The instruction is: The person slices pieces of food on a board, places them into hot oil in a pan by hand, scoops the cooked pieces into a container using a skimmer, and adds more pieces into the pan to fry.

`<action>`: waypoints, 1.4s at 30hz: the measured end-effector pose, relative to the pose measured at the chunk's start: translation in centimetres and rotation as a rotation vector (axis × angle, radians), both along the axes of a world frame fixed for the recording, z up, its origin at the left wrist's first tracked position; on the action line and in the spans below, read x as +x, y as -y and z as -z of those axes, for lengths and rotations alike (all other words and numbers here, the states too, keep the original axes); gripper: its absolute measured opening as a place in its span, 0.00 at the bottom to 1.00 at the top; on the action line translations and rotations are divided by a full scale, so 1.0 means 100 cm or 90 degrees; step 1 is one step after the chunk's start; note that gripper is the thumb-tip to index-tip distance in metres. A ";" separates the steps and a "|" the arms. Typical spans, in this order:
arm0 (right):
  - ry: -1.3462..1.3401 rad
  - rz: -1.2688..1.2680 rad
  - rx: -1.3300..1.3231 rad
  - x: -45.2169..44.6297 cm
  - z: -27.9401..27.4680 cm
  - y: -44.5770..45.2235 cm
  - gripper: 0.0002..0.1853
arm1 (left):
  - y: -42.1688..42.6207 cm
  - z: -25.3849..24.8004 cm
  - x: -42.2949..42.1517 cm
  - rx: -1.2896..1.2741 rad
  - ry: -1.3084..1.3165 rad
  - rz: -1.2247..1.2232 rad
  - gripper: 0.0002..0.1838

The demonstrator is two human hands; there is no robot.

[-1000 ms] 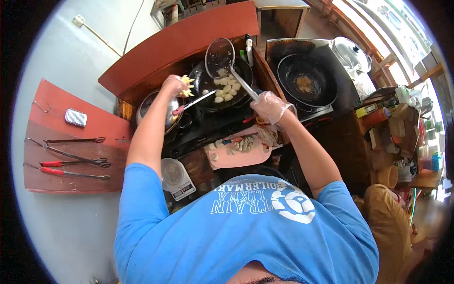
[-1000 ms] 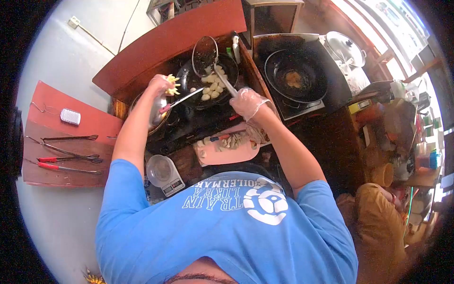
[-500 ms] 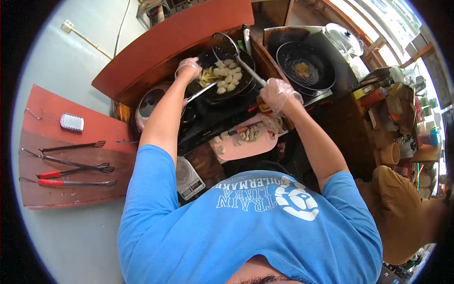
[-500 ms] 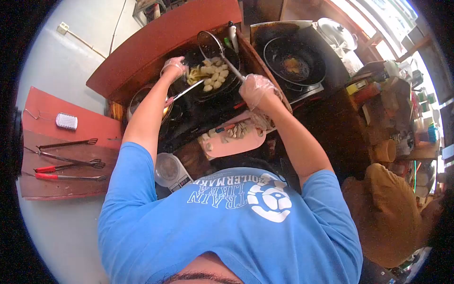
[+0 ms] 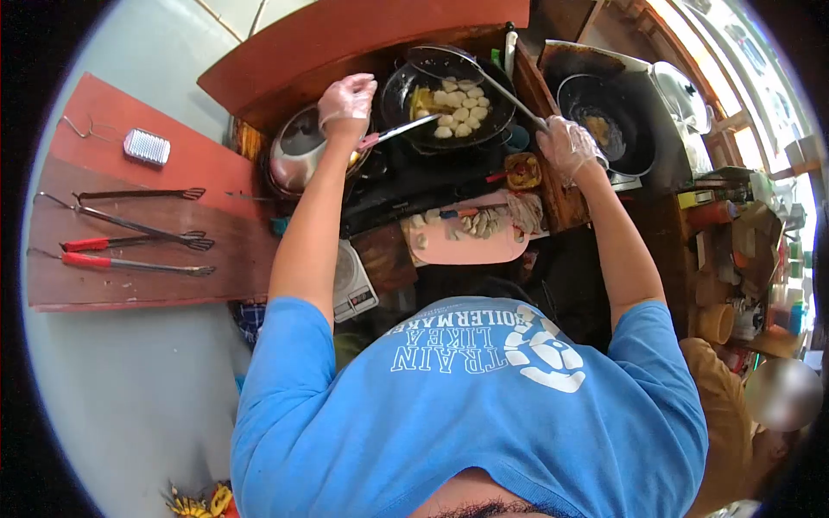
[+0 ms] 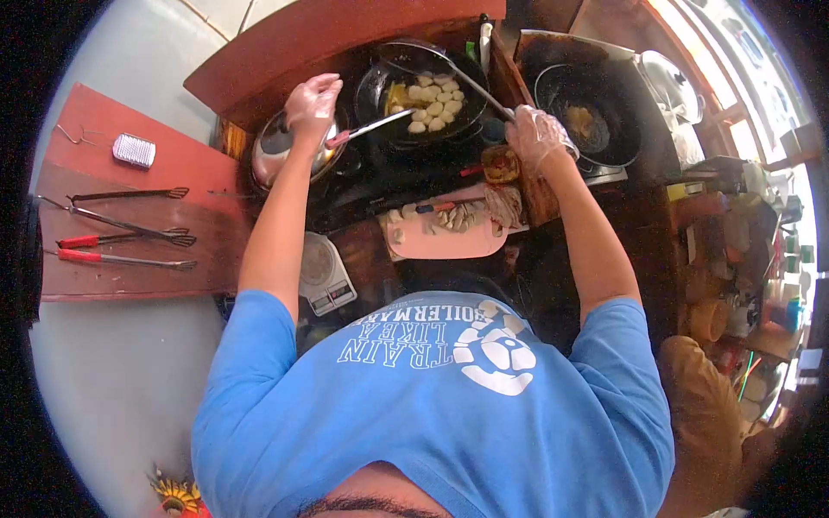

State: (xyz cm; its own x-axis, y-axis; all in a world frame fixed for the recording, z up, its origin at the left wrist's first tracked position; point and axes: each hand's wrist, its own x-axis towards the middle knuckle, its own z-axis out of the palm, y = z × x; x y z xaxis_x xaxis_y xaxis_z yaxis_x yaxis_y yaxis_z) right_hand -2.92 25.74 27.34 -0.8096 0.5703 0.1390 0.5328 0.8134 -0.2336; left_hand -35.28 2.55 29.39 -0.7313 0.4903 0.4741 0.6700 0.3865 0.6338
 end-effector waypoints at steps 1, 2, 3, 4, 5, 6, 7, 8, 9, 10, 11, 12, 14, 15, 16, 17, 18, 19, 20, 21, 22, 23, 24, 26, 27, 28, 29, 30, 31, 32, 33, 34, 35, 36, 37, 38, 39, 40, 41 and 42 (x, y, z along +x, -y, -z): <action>-0.011 -0.031 -0.002 0.003 0.001 -0.004 0.15 | 0.016 -0.007 0.027 0.137 0.204 0.024 0.09; 0.003 -0.034 0.012 0.005 0.009 -0.008 0.15 | 0.028 -0.004 0.049 0.273 0.412 0.046 0.08; -0.004 -0.049 0.021 0.008 0.014 -0.008 0.15 | 0.041 0.021 0.053 0.306 0.378 0.093 0.08; -0.013 -0.064 0.032 0.010 0.018 -0.010 0.15 | 0.051 0.049 0.057 0.342 0.342 0.143 0.07; -0.003 -0.062 0.028 0.012 0.021 -0.011 0.15 | 0.060 0.066 0.072 0.299 0.237 0.131 0.07; 0.010 -0.077 0.046 0.013 0.023 -0.012 0.15 | 0.072 0.078 0.091 0.255 0.131 0.118 0.07; 0.020 -0.092 0.064 0.014 0.025 -0.015 0.15 | 0.083 0.085 0.120 0.170 0.219 0.050 0.07; 0.025 -0.091 0.061 0.016 0.029 -0.017 0.15 | 0.089 0.092 0.150 0.083 0.304 -0.018 0.08; 0.013 -0.080 0.081 0.018 0.036 -0.019 0.14 | 0.092 0.107 0.172 -0.006 0.329 -0.006 0.08; 0.001 -0.070 0.101 0.020 0.042 -0.019 0.13 | 0.094 0.129 0.190 -0.095 0.352 0.005 0.08; 0.004 -0.068 0.096 0.022 0.044 -0.018 0.13 | 0.098 0.174 0.202 -0.186 0.334 0.075 0.13; -0.023 -0.062 0.110 0.026 0.043 -0.014 0.12 | 0.101 0.217 0.214 -0.275 0.316 0.148 0.18; -0.044 -0.052 0.125 0.030 0.039 -0.011 0.11 | 0.096 0.244 0.239 -0.338 0.237 0.183 0.26; -0.028 -0.027 0.119 0.031 0.037 -0.009 0.11 | 0.088 0.251 0.249 -0.397 0.150 0.215 0.35; -0.013 -0.001 0.114 0.031 0.034 -0.008 0.12 | 0.077 0.258 0.256 -0.396 0.153 0.223 0.35; 0.013 0.011 0.087 0.034 0.030 -0.005 0.16 | 0.061 0.246 0.263 -0.487 0.189 0.215 0.41; 0.019 0.015 0.089 0.037 0.031 -0.001 0.16 | 0.045 0.233 0.269 -0.578 0.224 0.204 0.47; 0.003 0.033 0.087 0.041 0.032 0.001 0.17 | 0.029 0.222 0.275 -0.628 0.191 0.208 0.49; -0.014 0.052 0.088 0.044 0.030 0.003 0.19 | 0.022 0.224 0.276 -0.621 0.190 0.214 0.49; 0.018 0.062 0.063 0.049 0.024 0.007 0.22 | 0.013 0.227 0.278 -0.630 0.177 0.209 0.49; -0.034 0.062 0.055 0.054 0.026 0.007 0.23 | 0.003 0.229 0.280 -0.637 0.163 0.206 0.48; -0.093 0.051 0.080 0.060 0.030 0.009 0.24 | -0.008 0.224 0.281 -0.647 0.187 0.181 0.44; -0.152 0.038 0.103 0.065 0.028 0.014 0.25 | -0.014 0.232 0.282 -0.638 0.184 0.190 0.44; -0.262 0.019 0.156 0.079 0.025 0.027 0.25 | -0.019 0.258 0.279 -0.610 0.126 0.194 0.39; -0.278 0.005 0.154 0.089 0.021 0.039 0.23 | -0.017 0.269 0.279 -0.566 0.111 0.201 0.34; -0.296 -0.010 0.152 0.100 0.017 0.054 0.21 | -0.018 0.277 0.279 -0.561 0.107 0.206 0.34; -0.294 -0.047 0.119 0.110 0.018 0.067 0.17 | -0.019 0.285 0.279 -0.551 0.076 0.212 0.32; -0.292 -0.084 0.086 0.120 0.025 0.081 0.13 | -0.017 0.293 0.278 -0.541 0.047 0.217 0.31; -0.266 -0.094 0.051 0.128 0.039 0.093 0.09 | -0.013 0.304 0.275 -0.539 0.046 0.220 0.31; -0.239 -0.104 0.017 0.136 0.056 0.104 0.06 | -0.007 0.315 0.270 -0.558 -0.036 0.282 0.30; -0.184 -0.083 -0.025 0.142 0.074 0.117 0.05 | -0.002 0.321 0.266 -0.575 -0.118 0.342 0.30; -0.130 -0.062 -0.065 0.146 0.094 0.128 0.06 | 0.002 0.320 0.264 -0.570 -0.121 0.345 0.30; -0.086 -0.035 -0.145 0.152 0.118 0.135 0.08 | 0.006 0.319 0.262 -0.549 -0.092 0.353 0.30; -0.042 -0.006 -0.226 0.156 0.135 0.143 0.10 | 0.008 0.318 0.260 -0.530 -0.063 0.363 0.30; 0.028 0.064 -0.292 0.152 0.140 0.151 0.12 | 0.008 0.318 0.257 -0.530 -0.066 0.367 0.30; 0.025 0.068 -0.292 0.148 0.146 0.154 0.12 | 0.008 0.318 0.253 -0.504 -0.034 0.374 0.28; 0.029 0.088 -0.376 0.145 0.152 0.157 0.13 | 0.008 0.319 0.250 -0.479 -0.001 0.379 0.27; 0.032 0.108 -0.460 0.141 0.158 0.159 0.14 | 0.005 0.319 0.248 -0.479 -0.006 0.382 0.27; 0.031 0.105 -0.486 0.139 0.170 0.161 0.16 | 0.003 0.324 0.246 -0.436 -0.024 0.375 0.23; 0.025 0.108 -0.485 0.136 0.188 0.163 0.16 | 0.001 0.327 0.244 -0.393 -0.042 0.368 0.20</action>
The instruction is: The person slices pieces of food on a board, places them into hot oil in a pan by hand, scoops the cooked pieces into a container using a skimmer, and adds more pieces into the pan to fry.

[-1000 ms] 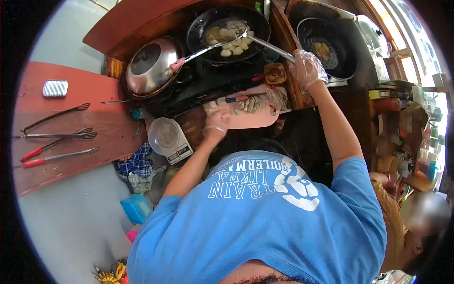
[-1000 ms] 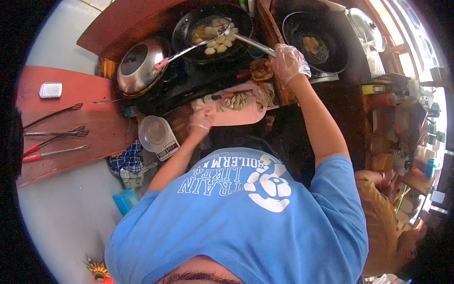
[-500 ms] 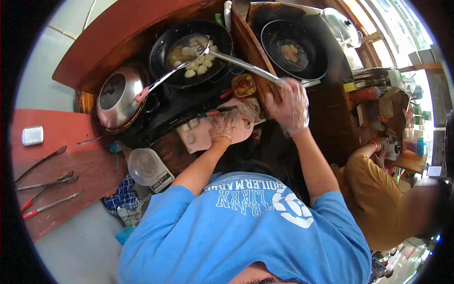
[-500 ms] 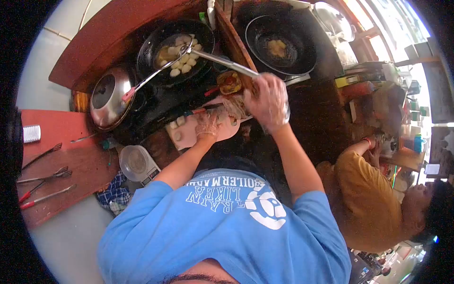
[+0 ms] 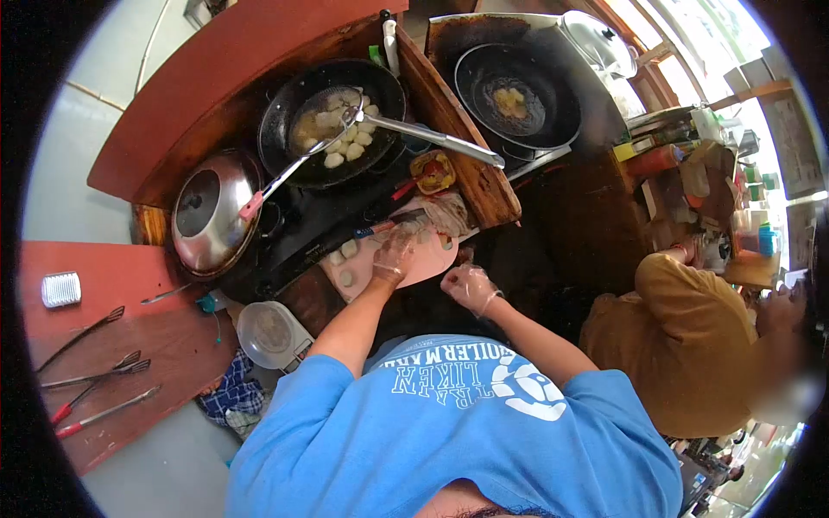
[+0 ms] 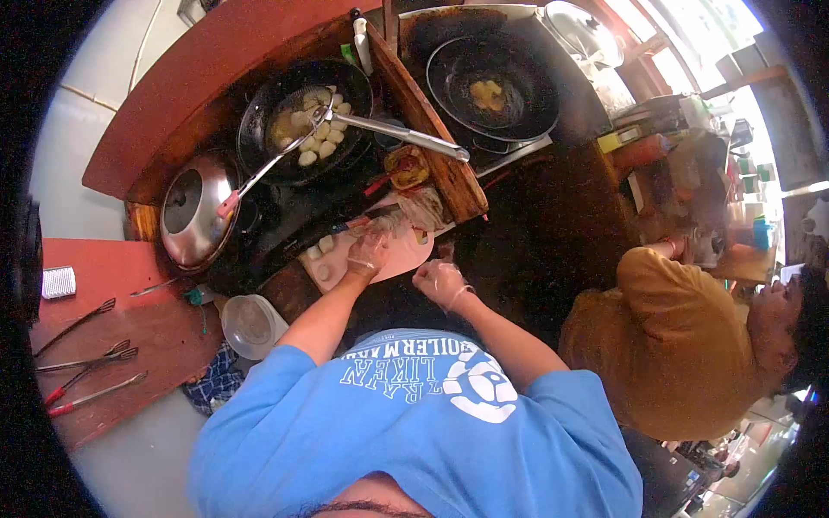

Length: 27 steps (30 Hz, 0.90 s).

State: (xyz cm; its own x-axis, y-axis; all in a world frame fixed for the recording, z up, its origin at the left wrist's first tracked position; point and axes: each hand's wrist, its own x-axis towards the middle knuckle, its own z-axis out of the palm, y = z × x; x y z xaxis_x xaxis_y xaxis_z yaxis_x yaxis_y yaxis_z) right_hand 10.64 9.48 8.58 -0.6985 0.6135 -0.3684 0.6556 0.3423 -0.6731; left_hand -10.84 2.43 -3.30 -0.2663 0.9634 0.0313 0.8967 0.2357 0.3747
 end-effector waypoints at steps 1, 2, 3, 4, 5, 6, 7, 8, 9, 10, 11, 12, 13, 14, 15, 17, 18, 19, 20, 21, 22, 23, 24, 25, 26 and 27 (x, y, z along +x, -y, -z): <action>0.007 0.024 -0.009 -0.006 0.020 0.002 0.17 | -0.002 -0.003 -0.001 0.002 -0.004 0.005 0.20; 0.014 0.047 -0.020 -0.013 0.027 0.003 0.18 | -0.004 -0.009 -0.001 0.066 0.040 -0.019 0.17; 0.014 0.080 -0.110 -0.017 0.033 0.002 0.20 | -0.003 -0.015 0.000 0.128 0.083 -0.045 0.15; 0.007 0.078 -0.113 -0.024 0.039 0.001 0.20 | -0.002 -0.020 0.000 0.126 0.075 -0.046 0.15; -0.019 0.122 -0.193 -0.027 0.059 0.001 0.21 | 0.000 -0.026 0.001 0.083 0.201 -0.138 0.14; -0.043 0.162 -0.276 -0.035 0.063 0.001 0.22 | 0.003 -0.036 0.001 0.040 0.325 -0.233 0.13; -0.012 0.202 -0.368 -0.041 0.068 -0.002 0.20 | 0.006 -0.046 -0.001 0.107 0.353 -0.251 0.15; -0.016 0.192 -0.372 -0.051 0.062 -0.001 0.20 | 0.009 -0.044 -0.004 0.108 0.344 -0.260 0.15; -0.053 0.256 -0.403 -0.059 0.055 0.001 0.18 | 0.011 -0.040 -0.007 0.162 0.417 -0.299 0.16; -0.088 0.321 -0.432 -0.065 0.048 0.001 0.15 | 0.013 -0.035 -0.009 0.219 0.492 -0.337 0.17; -0.075 0.360 -0.454 -0.077 0.044 0.002 0.16 | 0.016 -0.036 -0.010 0.262 0.527 -0.343 0.17; -0.076 0.353 -0.455 -0.085 0.034 0.004 0.16 | 0.018 -0.047 -0.010 0.266 0.523 -0.348 0.17; -0.147 0.378 -0.510 -0.092 0.022 0.005 0.18 | 0.022 -0.058 -0.010 0.267 0.579 -0.349 0.17; -0.219 0.403 -0.568 -0.100 0.005 0.006 0.19 | 0.024 -0.077 -0.009 0.266 0.634 -0.348 0.17; -0.208 0.357 -0.567 -0.110 -0.019 0.003 0.20 | 0.027 -0.100 -0.006 0.269 0.628 -0.351 0.17; -0.262 0.278 -0.540 -0.116 -0.075 -0.002 0.19 | 0.024 -0.152 0.001 0.283 0.781 -0.326 0.16; -0.312 0.204 -0.506 -0.117 -0.103 -0.005 0.19 | 0.021 -0.167 -0.001 0.287 0.774 -0.325 0.16; -0.294 0.157 -0.388 -0.116 -0.130 -0.009 0.17 | 0.016 -0.179 -0.003 0.323 0.671 -0.265 0.17; -0.416 0.211 -0.485 -0.114 -0.148 -0.011 0.14 | 0.009 -0.197 -0.003 0.354 0.568 -0.205 0.18; -0.445 0.200 -0.461 -0.109 -0.158 -0.020 0.13 | 0.000 -0.238 -0.004 0.386 0.400 -0.123 0.21; -0.472 0.189 -0.436 -0.101 -0.169 -0.033 0.12 | -0.012 -0.265 -0.003 0.388 0.396 -0.120 0.21; -0.459 0.214 -0.425 -0.092 -0.195 -0.046 0.11 | -0.028 -0.287 0.000 0.411 0.292 -0.033 0.22; -0.445 0.240 -0.413 -0.082 -0.219 -0.060 0.10 | -0.047 -0.302 0.002 0.430 0.188 0.055 0.23; -0.494 0.251 -0.406 -0.073 -0.227 -0.075 0.10 | -0.069 -0.313 0.006 0.427 0.155 0.093 0.23; -0.543 0.252 -0.347 -0.068 -0.231 -0.093 0.11 | -0.093 -0.320 0.011 0.424 0.124 0.133 0.24; -0.530 0.254 -0.298 -0.059 -0.232 -0.115 0.11 | -0.119 -0.321 0.017 0.437 0.105 0.144 0.22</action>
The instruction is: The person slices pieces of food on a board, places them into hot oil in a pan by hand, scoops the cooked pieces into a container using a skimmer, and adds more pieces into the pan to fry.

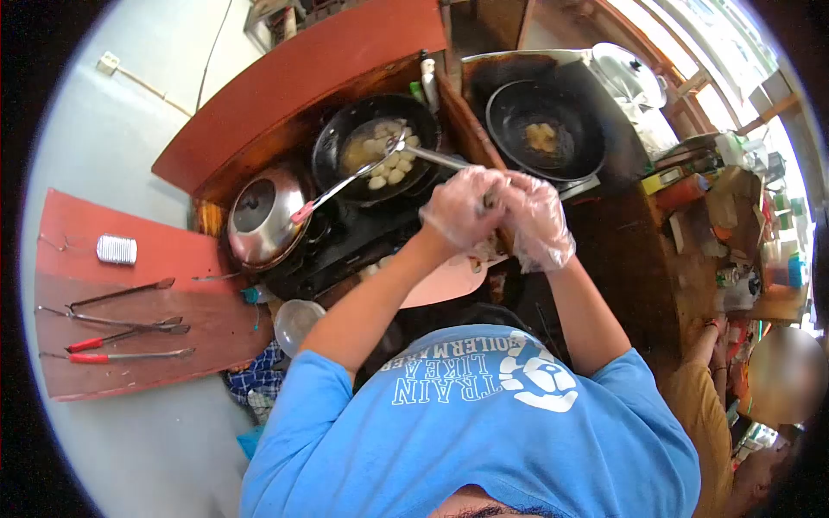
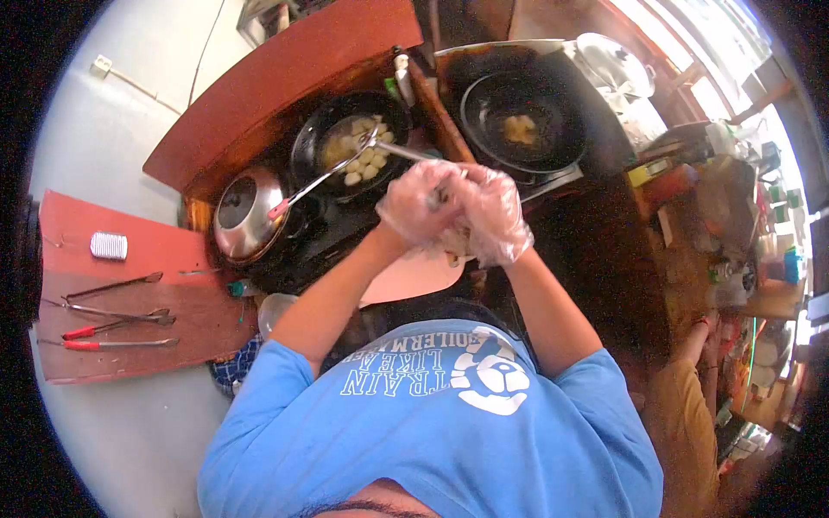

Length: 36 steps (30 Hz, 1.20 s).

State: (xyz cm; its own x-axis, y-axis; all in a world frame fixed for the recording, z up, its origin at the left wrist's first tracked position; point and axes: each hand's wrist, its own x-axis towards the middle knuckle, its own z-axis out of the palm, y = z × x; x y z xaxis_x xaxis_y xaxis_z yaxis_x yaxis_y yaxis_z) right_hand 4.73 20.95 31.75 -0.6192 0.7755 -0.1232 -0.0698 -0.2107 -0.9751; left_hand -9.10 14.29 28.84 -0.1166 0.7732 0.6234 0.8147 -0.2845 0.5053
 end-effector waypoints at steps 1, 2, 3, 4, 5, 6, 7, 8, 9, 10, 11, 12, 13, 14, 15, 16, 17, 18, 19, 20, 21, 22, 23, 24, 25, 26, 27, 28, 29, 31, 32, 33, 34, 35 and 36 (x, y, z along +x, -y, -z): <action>0.025 0.017 0.039 0.010 0.003 -0.025 0.10 | -0.026 -0.002 0.005 -0.054 0.025 0.031 0.24; 0.146 -0.007 0.469 0.023 0.005 -0.057 0.10 | -0.049 -0.010 0.011 -0.081 0.023 0.048 0.24; 0.273 -0.036 0.897 0.035 0.009 -0.091 0.10 | -0.074 -0.019 0.017 -0.108 0.021 0.064 0.25; 0.144 -0.084 0.464 0.041 0.028 -0.121 0.13 | -0.102 -0.015 0.020 -0.120 0.007 0.071 0.25; -0.008 -0.065 0.108 0.044 0.025 -0.140 0.13 | -0.128 -0.011 0.024 -0.132 -0.008 0.077 0.26; 0.047 -0.088 0.302 0.048 0.041 -0.173 0.08 | -0.148 -0.016 0.031 -0.182 0.005 0.084 0.25; 0.106 -0.109 0.496 0.053 0.059 -0.203 0.06 | -0.168 -0.014 0.036 -0.180 0.001 0.090 0.25; 0.106 -0.100 0.497 0.057 0.056 -0.215 0.06 | -0.190 -0.008 0.039 -0.247 -0.011 0.072 0.25; 0.059 -0.080 0.178 0.056 0.054 -0.225 0.06 | -0.211 0.000 0.043 -0.313 -0.025 0.053 0.25; 0.007 -0.059 -0.142 0.058 0.050 -0.238 0.05 | -0.229 0.010 0.047 -0.341 -0.017 0.025 0.24; 0.026 -0.088 -0.224 0.061 0.077 -0.265 0.09 | -0.247 0.024 0.049 -0.340 -0.022 0.032 0.24; 0.071 -0.162 0.105 0.063 0.129 -0.303 0.09 | -0.263 0.037 0.049 -0.403 0.014 0.022 0.24; 0.117 -0.230 0.433 0.068 0.166 -0.330 0.08 | -0.275 0.045 0.050 -0.467 0.051 0.011 0.24; 0.116 -0.225 0.429 0.074 0.158 -0.330 0.08 | -0.281 0.048 0.051 -0.489 0.071 0.024 0.24; 0.217 -0.260 0.552 0.079 0.138 -0.321 0.06 | -0.290 0.057 0.049 -0.493 0.068 0.027 0.24; 0.320 -0.296 0.674 0.082 0.124 -0.317 0.05 | -0.299 0.070 0.047 -0.492 0.068 0.056 0.24; 0.319 -0.294 0.669 0.083 0.125 -0.322 0.05 | -0.304 0.074 0.046 -0.492 0.069 0.085 0.24; 0.321 -0.314 0.722 0.085 0.126 -0.326 0.05 | -0.308 0.078 0.045 -0.497 0.032 0.094 0.24; 0.323 -0.334 0.775 0.086 0.127 -0.329 0.05 | -0.312 0.082 0.044 -0.503 0.031 0.095 0.24; 0.188 -0.302 0.406 0.083 0.154 -0.339 0.05 | -0.315 0.083 0.043 -0.536 -0.003 0.100 0.23; 0.186 -0.301 0.401 0.074 0.173 -0.349 0.05 | -0.318 0.084 0.043 -0.568 -0.037 0.105 0.23; 0.450 -0.438 0.602 0.061 0.186 -0.356 0.04 | -0.315 0.058 0.052 -0.652 -0.105 0.103 0.22; 0.724 -0.567 0.795 0.052 0.192 -0.359 0.03 | -0.317 0.059 0.054 -0.655 -0.106 0.104 0.22; 0.626 -0.501 0.937 0.058 0.187 -0.350 0.05 | -0.319 0.061 0.055 -0.726 -0.192 0.086 0.22; 0.624 -0.502 0.934 0.054 0.180 -0.341 0.05 | -0.319 0.063 0.056 -0.795 -0.278 0.068 0.22; 0.688 -0.469 0.865 0.048 0.179 -0.335 0.06 | -0.317 0.057 0.061 -0.821 -0.353 0.075 0.24; 0.750 -0.434 0.794 0.045 0.172 -0.329 0.07 | -0.316 0.060 0.060 -0.823 -0.353 0.075 0.24; 0.733 -0.434 0.753 0.049 0.164 -0.326 0.10 | -0.313 0.063 0.057 -0.812 -0.430 0.091 0.24; 0.732 -0.437 0.752 0.050 0.161 -0.324 0.10 | -0.310 0.063 0.056 -0.799 -0.507 0.108 0.24; 0.689 -0.307 0.687 0.051 0.154 -0.319 0.11 | -0.313 0.060 0.053 -0.830 -0.522 0.097 0.24; 0.694 -0.282 0.643 0.051 0.151 -0.318 0.11 | -0.314 0.058 0.051 -0.860 -0.538 0.087 0.23; 0.698 -0.257 0.597 0.052 0.143 -0.317 0.11 | -0.314 0.067 0.045 -0.805 -0.537 0.080 0.17; 0.720 -0.277 0.617 0.055 0.136 -0.316 0.12 | -0.316 0.075 0.039 -0.788 -0.527 0.059 0.16; 0.743 -0.297 0.638 0.059 0.121 -0.314 0.13 | -0.316 0.076 0.036 -0.771 -0.517 0.038 0.14; 0.750 -0.274 0.628 0.064 0.109 -0.313 0.13 | -0.318 0.076 0.031 -0.778 -0.517 0.025 0.14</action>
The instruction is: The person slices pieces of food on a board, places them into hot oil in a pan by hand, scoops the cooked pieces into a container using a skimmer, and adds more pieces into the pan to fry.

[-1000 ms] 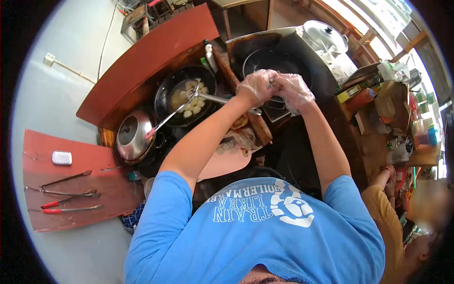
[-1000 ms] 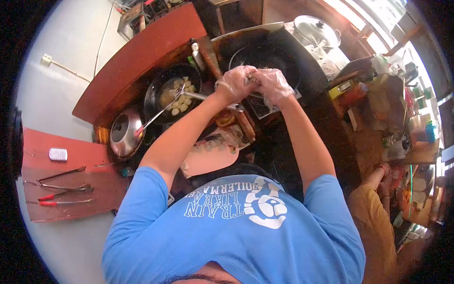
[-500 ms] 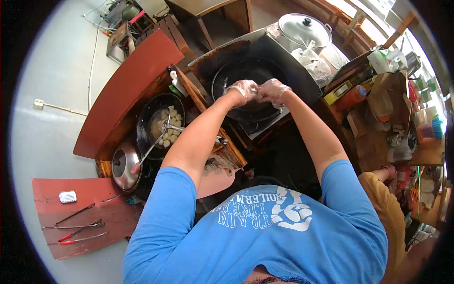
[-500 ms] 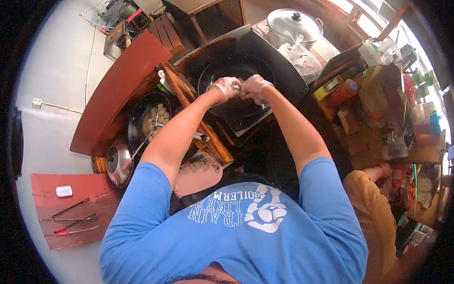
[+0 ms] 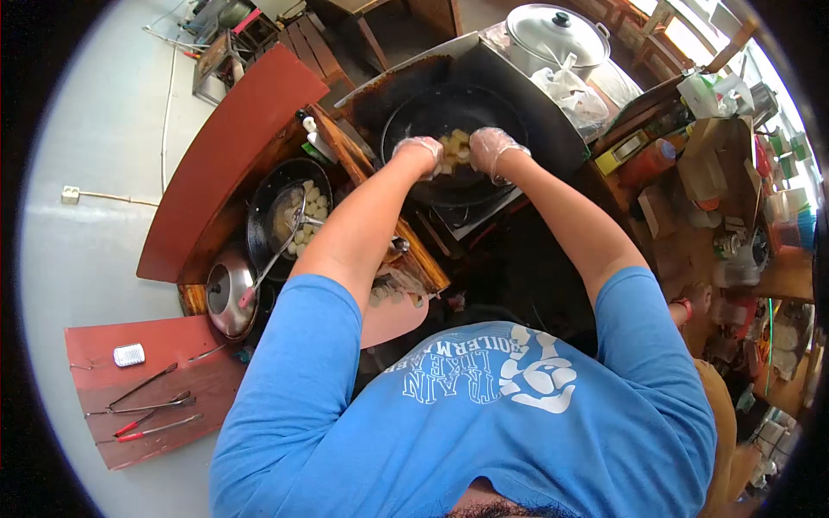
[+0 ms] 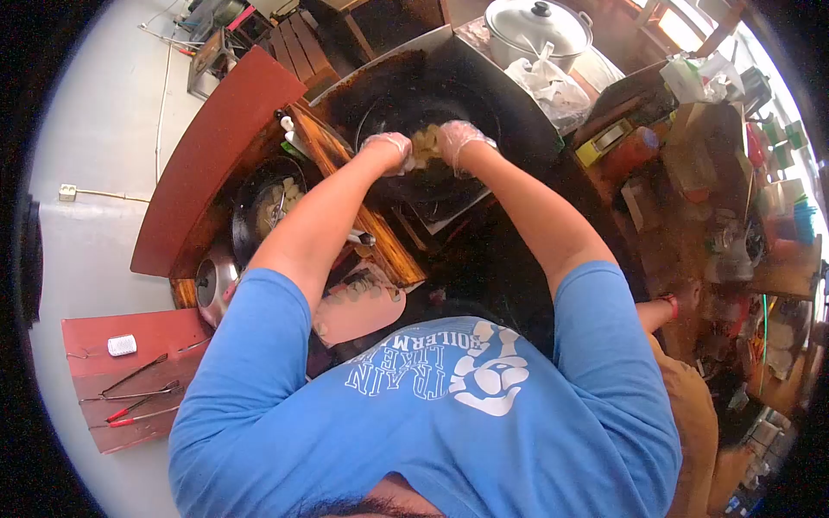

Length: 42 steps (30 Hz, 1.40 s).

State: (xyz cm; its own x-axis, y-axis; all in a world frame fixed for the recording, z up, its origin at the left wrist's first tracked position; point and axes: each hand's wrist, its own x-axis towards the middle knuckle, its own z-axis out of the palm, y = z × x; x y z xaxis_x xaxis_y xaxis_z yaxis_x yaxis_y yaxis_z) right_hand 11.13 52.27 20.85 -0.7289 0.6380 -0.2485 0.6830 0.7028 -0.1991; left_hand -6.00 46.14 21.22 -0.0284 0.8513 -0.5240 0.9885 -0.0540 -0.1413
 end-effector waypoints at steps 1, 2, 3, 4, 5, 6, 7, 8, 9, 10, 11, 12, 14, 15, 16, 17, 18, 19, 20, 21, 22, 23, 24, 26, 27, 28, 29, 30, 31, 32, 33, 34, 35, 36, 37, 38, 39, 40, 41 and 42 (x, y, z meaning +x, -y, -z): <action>-0.005 0.023 0.005 0.004 -0.008 0.002 0.13 | -0.004 0.001 -0.001 -0.037 -0.022 -0.005 0.19; -0.040 0.003 0.051 0.004 0.011 -0.010 0.11 | -0.003 -0.010 0.000 -0.035 -0.016 -0.011 0.19; -0.036 -0.027 0.095 0.006 0.024 -0.020 0.11 | -0.001 -0.027 0.003 -0.033 -0.009 -0.017 0.19; -0.088 0.020 0.067 0.011 0.003 -0.015 0.11 | -0.004 -0.039 0.005 -0.025 0.005 -0.037 0.18; -0.139 0.067 0.039 0.017 -0.019 -0.009 0.11 | -0.007 -0.051 0.007 -0.017 0.019 -0.058 0.18; -0.198 0.044 0.051 0.015 -0.008 -0.021 0.12 | -0.010 -0.065 0.015 0.022 0.047 -0.132 0.19; -0.257 0.020 0.064 0.012 0.002 -0.033 0.13 | -0.031 -0.037 -0.003 0.079 0.079 -0.080 0.20; -0.280 -0.062 0.080 0.021 -0.030 -0.019 0.17 | -0.048 -0.024 -0.013 0.108 0.067 0.077 0.18; -0.296 0.037 -0.115 0.019 -0.054 -0.010 0.19 | -0.046 -0.040 -0.009 0.201 0.030 0.253 0.15; -0.411 -0.024 -0.174 0.013 -0.017 -0.028 0.14 | -0.045 -0.056 -0.003 0.231 0.049 0.223 0.15; -0.526 -0.089 -0.233 0.005 0.018 -0.046 0.12 | -0.039 -0.081 0.012 0.262 0.066 0.192 0.14; -0.527 -0.093 -0.231 0.005 0.001 -0.037 0.12 | -0.041 -0.081 0.017 0.264 0.064 0.190 0.14; -0.495 -0.109 -0.015 0.010 -0.037 -0.020 0.13 | -0.046 -0.085 0.025 0.266 0.060 0.187 0.13; -0.497 -0.114 -0.013 0.011 -0.045 -0.017 0.13 | -0.043 -0.086 0.029 0.269 0.056 0.184 0.13; -0.418 -0.105 0.036 0.013 -0.052 -0.013 0.14 | -0.038 -0.086 0.033 0.261 0.126 0.145 0.13; -0.337 -0.094 0.085 0.016 -0.056 -0.013 0.15 | -0.035 -0.084 0.035 0.252 0.197 0.107 0.14; -0.393 -0.107 0.067 0.013 -0.041 -0.019 0.18 | -0.032 -0.074 0.033 0.274 0.247 0.108 0.14; -0.394 -0.107 0.070 0.015 -0.028 -0.027 0.18 | -0.034 -0.065 0.035 0.267 0.177 0.137 0.16; -0.338 -0.119 0.060 0.021 -0.031 -0.021 0.15 | -0.037 -0.050 0.035 0.263 0.149 0.147 0.17; -0.281 -0.130 0.050 0.025 -0.033 -0.019 0.14 | -0.039 -0.040 0.036 0.260 0.120 0.158 0.18; -0.282 -0.153 0.038 0.028 -0.028 -0.020 0.13 | -0.040 -0.030 0.036 0.233 0.086 0.184 0.20; -0.262 -0.162 0.041 0.029 -0.022 -0.020 0.13 | -0.030 -0.036 0.043 0.240 0.194 0.024 0.18; -0.252 -0.180 0.014 0.030 -0.014 -0.022 0.14 | -0.023 -0.044 0.050 0.203 0.194 -0.013 0.17; -0.219 -0.196 -0.057 0.033 -0.010 -0.022 0.14 | -0.018 -0.045 0.058 0.183 0.194 -0.093 0.19; -0.264 -0.194 -0.084 0.037 -0.012 -0.017 0.12 | -0.022 -0.030 0.055 0.168 0.183 -0.110 0.19; -0.276 -0.212 -0.105 0.038 -0.010 -0.018 0.11 | -0.026 -0.016 0.053 0.166 0.162 -0.093 0.19; -0.287 -0.231 -0.127 0.039 -0.002 -0.020 0.10 | -0.032 -0.003 0.050 0.163 0.142 -0.077 0.19; -0.331 -0.261 -0.112 0.042 0.006 -0.022 0.08 | -0.030 -0.005 0.053 0.163 0.207 -0.145 0.17; -0.331 -0.263 -0.111 0.042 0.013 -0.025 0.08 | -0.028 -0.007 0.056 0.165 0.206 -0.146 0.17; -0.405 -0.134 -0.327 0.042 0.024 -0.029 0.07 | -0.027 -0.008 0.058 0.141 0.243 -0.133 0.16; -0.471 0.003 -0.542 0.042 0.032 -0.033 0.07 | -0.027 -0.006 0.058 0.117 0.279 -0.120 0.15; -0.496 -0.081 -0.469 0.044 0.041 -0.038 0.08 | -0.025 -0.004 0.057 0.108 0.324 -0.135 0.14; -0.463 -0.114 -0.382 0.032 0.090 -0.062 0.07 | -0.023 -0.001 0.058 0.109 0.323 -0.136 0.14; -0.429 -0.143 -0.291 0.021 0.138 -0.085 0.06 | -0.022 0.001 0.059 0.138 0.336 -0.132 0.15; -0.397 -0.169 -0.201 0.009 0.185 -0.108 0.05 | -0.022 0.004 0.059 0.168 0.349 -0.126 0.16; -0.167 -0.091 -0.166 0.021 0.094 -0.070 0.05 | -0.026 0.016 0.058 0.169 0.297 -0.116 0.18; -0.044 -0.389 0.166 0.028 0.052 -0.060 0.06 | -0.026 -0.001 0.068 0.092 0.155 -0.024 0.19; 0.030 -0.235 -0.059 0.017 0.070 -0.065 0.07 | -0.019 -0.013 0.073 0.033 0.140 -0.033 0.15; 0.104 -0.259 -0.015 0.015 0.042 -0.050 0.09 | -0.036 0.056 0.046 0.004 0.134 0.028 0.14; 0.177 -0.388 0.071 0.010 0.054 -0.055 0.13 | -0.019 0.021 0.057 0.001 0.186 -0.012 0.14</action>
State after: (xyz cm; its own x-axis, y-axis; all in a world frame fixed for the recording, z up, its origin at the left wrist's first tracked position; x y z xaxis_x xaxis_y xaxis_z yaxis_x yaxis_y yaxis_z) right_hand 12.17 57.77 15.49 -0.8848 0.1653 -0.4356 0.1731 0.9847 0.0220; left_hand -0.27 48.01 19.08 0.1076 0.8526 -0.5114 0.9882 -0.0352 0.1493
